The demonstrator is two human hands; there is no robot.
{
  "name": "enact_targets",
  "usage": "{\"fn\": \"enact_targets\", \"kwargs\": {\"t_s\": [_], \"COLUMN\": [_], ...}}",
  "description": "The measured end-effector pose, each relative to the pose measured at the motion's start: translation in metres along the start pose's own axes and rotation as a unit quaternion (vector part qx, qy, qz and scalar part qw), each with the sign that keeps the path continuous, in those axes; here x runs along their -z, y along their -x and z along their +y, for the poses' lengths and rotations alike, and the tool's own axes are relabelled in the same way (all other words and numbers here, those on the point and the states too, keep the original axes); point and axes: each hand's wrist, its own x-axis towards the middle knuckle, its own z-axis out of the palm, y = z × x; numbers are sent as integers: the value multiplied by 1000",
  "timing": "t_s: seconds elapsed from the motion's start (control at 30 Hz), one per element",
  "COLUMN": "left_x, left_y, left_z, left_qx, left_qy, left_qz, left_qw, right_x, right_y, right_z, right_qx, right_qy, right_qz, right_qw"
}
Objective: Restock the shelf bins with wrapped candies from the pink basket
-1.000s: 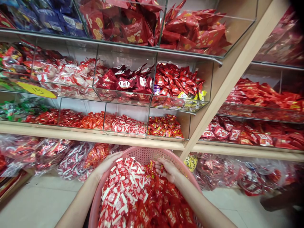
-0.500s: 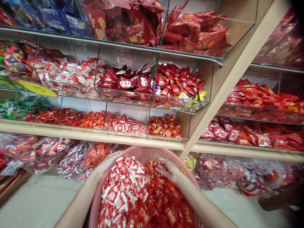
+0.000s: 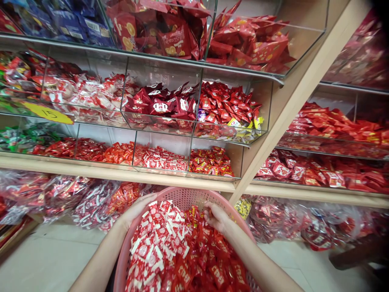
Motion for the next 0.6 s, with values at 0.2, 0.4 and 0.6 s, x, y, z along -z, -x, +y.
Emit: {"fn": "enact_targets", "kwargs": {"t_s": [0.2, 0.4, 0.6], "left_x": [2, 4, 2], "left_y": [0, -1, -1], "left_z": [2, 0, 1], "left_qx": [34, 13, 21], "left_qy": [37, 14, 38], "left_qz": [-38, -14, -21], "left_qw": [998, 1000, 999], "right_x": [-14, 14, 102], "right_y": [12, 62, 118], "right_z": [-5, -18, 8], "right_qx": [-11, 234, 447], "right_qy": [-12, 201, 246], "right_qz": [-70, -73, 176], "right_qw": [997, 949, 842]}}
